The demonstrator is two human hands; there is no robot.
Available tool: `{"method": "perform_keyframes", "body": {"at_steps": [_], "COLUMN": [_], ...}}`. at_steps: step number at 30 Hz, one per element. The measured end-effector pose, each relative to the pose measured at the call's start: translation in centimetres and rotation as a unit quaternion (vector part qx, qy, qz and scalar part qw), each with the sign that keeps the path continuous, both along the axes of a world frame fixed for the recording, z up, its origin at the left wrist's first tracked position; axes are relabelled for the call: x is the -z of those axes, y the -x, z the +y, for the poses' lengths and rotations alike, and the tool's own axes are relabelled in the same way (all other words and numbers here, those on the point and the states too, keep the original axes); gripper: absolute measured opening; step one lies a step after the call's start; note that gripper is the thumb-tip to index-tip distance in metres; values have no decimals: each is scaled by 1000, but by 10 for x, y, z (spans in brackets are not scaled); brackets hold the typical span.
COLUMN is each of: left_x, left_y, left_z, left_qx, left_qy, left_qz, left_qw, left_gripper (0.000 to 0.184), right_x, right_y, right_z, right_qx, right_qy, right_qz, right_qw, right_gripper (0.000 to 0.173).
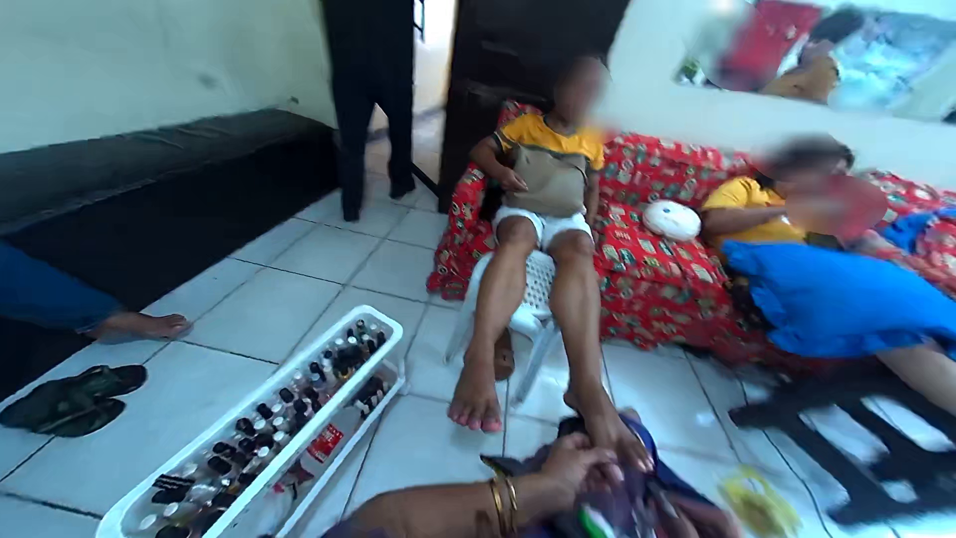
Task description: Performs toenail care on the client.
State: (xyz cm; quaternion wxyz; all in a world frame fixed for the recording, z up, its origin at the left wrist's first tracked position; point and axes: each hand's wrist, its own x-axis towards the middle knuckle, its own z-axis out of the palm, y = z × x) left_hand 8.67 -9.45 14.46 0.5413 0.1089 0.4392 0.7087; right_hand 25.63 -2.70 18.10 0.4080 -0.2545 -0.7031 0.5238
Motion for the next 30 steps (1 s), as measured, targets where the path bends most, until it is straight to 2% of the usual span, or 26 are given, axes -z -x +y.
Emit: {"method": "perform_keyframes", "body": {"at_steps": [4, 9, 30], "left_x": [-8, -9, -5], "left_y": [2, 2, 3], "left_z": [-1, 4, 5], "left_qx": [25, 20, 11], "left_qy": [13, 43, 40], "left_qz": [21, -7, -39], "left_qw": [999, 999, 998], "left_gripper": [17, 12, 9], "right_x": [11, 27, 40], "right_y": [15, 19, 30], "right_z": [-4, 0, -1], "right_qx": [29, 32, 29], "right_qy": [-85, -165, -227], "right_qz": [30, 14, -20], "right_qw": [995, 986, 973], "right_gripper": [12, 10, 8]}}
